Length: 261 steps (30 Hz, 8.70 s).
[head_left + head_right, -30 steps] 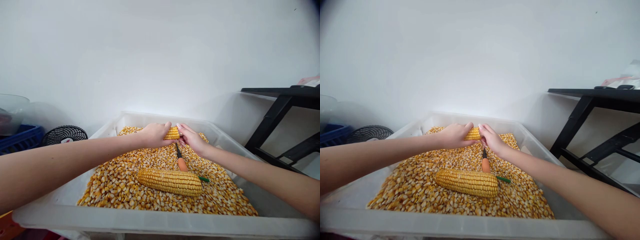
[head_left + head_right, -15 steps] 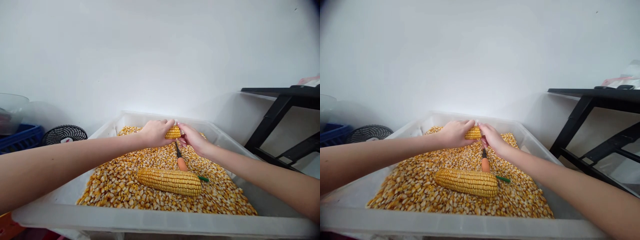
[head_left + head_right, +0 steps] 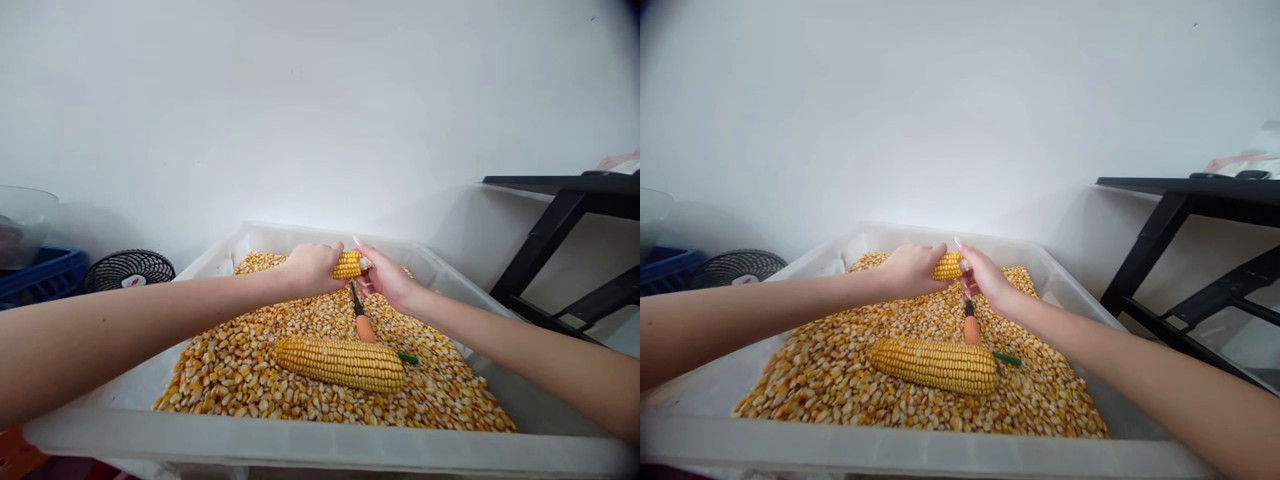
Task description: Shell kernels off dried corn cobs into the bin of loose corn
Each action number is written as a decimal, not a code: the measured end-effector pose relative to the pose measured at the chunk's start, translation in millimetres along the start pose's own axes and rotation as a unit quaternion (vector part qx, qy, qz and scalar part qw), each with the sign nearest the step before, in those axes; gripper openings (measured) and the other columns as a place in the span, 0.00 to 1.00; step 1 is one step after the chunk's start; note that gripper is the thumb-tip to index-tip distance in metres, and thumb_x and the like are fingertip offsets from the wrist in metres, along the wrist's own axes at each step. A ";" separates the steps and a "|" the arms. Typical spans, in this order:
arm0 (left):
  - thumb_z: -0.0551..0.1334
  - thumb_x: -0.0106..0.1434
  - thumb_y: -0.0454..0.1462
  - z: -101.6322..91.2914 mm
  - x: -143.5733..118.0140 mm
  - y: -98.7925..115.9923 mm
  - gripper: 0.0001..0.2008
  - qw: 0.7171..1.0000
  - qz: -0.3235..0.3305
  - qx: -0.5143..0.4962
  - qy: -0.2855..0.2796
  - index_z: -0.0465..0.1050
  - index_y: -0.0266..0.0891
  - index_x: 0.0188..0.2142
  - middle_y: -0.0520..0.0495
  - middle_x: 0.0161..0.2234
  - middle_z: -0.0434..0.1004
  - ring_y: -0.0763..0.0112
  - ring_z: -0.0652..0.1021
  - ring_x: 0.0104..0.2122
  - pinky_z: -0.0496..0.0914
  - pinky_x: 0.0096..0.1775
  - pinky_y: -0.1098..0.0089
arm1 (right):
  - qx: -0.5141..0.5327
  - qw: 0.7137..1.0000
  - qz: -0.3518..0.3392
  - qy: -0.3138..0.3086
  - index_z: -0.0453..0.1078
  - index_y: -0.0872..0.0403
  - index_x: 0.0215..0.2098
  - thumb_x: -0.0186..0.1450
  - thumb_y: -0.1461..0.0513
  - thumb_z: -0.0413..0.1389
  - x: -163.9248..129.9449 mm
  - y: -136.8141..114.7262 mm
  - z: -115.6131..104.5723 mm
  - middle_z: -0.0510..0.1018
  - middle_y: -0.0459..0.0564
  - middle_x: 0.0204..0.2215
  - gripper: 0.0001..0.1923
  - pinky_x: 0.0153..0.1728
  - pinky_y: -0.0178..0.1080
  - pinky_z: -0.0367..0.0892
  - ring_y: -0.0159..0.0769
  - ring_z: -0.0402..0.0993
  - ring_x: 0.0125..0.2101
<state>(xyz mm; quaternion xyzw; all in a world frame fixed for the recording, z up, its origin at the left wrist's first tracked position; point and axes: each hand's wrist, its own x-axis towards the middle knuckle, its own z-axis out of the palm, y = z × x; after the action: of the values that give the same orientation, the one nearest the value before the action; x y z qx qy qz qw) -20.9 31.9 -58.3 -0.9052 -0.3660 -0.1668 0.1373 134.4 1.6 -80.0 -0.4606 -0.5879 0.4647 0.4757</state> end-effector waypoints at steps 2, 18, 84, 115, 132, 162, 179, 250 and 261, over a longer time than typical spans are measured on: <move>0.51 0.53 0.52 -0.7 -0.6 1.2 0.23 1.000 0.004 -0.001 -0.004 0.62 0.37 0.39 0.44 0.26 0.73 0.62 0.73 0.26 0.55 0.21 0.68 | -0.007 1.000 -0.007 -0.003 0.57 0.52 0.28 0.57 0.45 0.48 -0.1 0.2 0.4 0.59 0.39 0.13 0.19 0.15 0.32 0.57 0.26 0.54 0.12; 0.51 0.53 0.52 -2.0 2.0 -7.3 0.22 1.000 -0.012 -0.009 0.015 0.62 0.37 0.38 0.45 0.27 0.73 0.66 0.73 0.25 0.53 0.21 0.70 | 0.066 0.990 0.014 -0.125 0.57 0.51 0.34 0.60 0.49 0.47 -0.3 -10.0 -8.2 0.61 0.41 0.18 0.14 0.20 0.33 0.59 0.27 0.58 0.18; 0.56 0.55 0.46 -1.7 5.2 -23.8 0.18 0.976 0.162 0.138 0.049 0.59 0.37 0.41 0.44 0.35 0.71 0.66 0.72 0.32 0.58 0.26 0.69 | 0.059 0.980 0.027 -0.188 0.55 0.50 0.34 0.61 0.51 0.49 0.5 -5.1 -11.3 0.62 0.41 0.20 0.12 0.21 0.34 0.59 0.26 0.58 0.19; 0.57 0.56 0.38 -10.5 8.0 -28.0 0.13 0.953 0.204 0.196 0.110 0.59 0.38 0.40 0.44 0.38 0.69 0.65 0.68 0.36 0.57 0.34 0.67 | 0.026 0.980 0.009 -0.195 0.54 0.51 0.49 0.60 0.55 0.52 -4.9 -18.3 -13.0 0.69 0.47 0.26 0.21 0.24 0.34 0.60 0.28 0.63 0.23; 0.54 0.58 0.32 0.1 8.5 -21.0 0.06 0.944 0.246 0.206 0.075 0.64 0.36 0.36 0.45 0.33 0.71 0.66 0.69 0.33 0.58 0.33 0.67 | -0.165 0.966 0.009 -0.199 0.53 0.56 0.52 0.53 0.56 0.59 -5.8 -5.8 -5.6 0.69 0.46 0.24 0.32 0.26 0.36 0.67 0.31 0.69 0.25; 0.51 0.60 0.29 4.6 4.1 -15.3 0.09 0.914 0.271 0.293 0.074 0.65 0.36 0.38 0.43 0.33 0.70 0.64 0.68 0.33 0.54 0.28 0.65 | -0.443 0.891 -0.063 -0.079 0.58 0.57 0.42 0.50 0.47 0.57 -4.1 4.4 -0.5 0.68 0.49 0.30 0.29 0.26 0.39 0.61 0.35 0.65 0.28; 0.53 0.59 0.31 7.5 5.8 -20.0 0.06 0.912 0.296 0.271 0.081 0.65 0.39 0.37 0.46 0.33 0.70 0.66 0.67 0.34 0.53 0.31 0.66 | -0.302 0.937 -0.005 -0.173 0.54 0.56 0.41 0.53 0.57 0.57 -5.5 4.5 -2.6 0.65 0.44 0.28 0.22 0.27 0.37 0.67 0.31 0.69 0.27; 0.54 0.51 0.41 -5.6 4.4 -28.7 0.21 0.979 0.153 0.041 -0.125 0.53 0.36 0.44 0.45 0.28 0.70 0.68 0.69 0.25 0.58 0.22 0.71 | -0.555 0.815 -0.156 -0.064 0.61 0.55 0.23 0.64 0.52 0.39 -4.7 -5.5 -7.3 0.67 0.44 0.17 0.20 0.23 0.34 0.48 0.28 0.61 0.19; 0.54 0.53 0.40 -5.9 4.1 -25.7 0.18 0.973 0.184 0.077 -0.115 0.53 0.36 0.42 0.43 0.31 0.71 0.67 0.69 0.27 0.59 0.24 0.70 | -0.483 0.858 -0.142 -0.101 0.60 0.55 0.31 0.62 0.53 0.41 -1.6 -2.7 -8.5 0.68 0.44 0.23 0.14 0.23 0.33 0.53 0.29 0.62 0.22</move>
<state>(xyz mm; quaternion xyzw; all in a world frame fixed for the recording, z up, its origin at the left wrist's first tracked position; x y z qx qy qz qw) -37.5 50.1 -48.1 -0.9568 -0.2186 -0.0050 0.1916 142.7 0.6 -76.5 -0.4943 -0.8425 0.0938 0.1924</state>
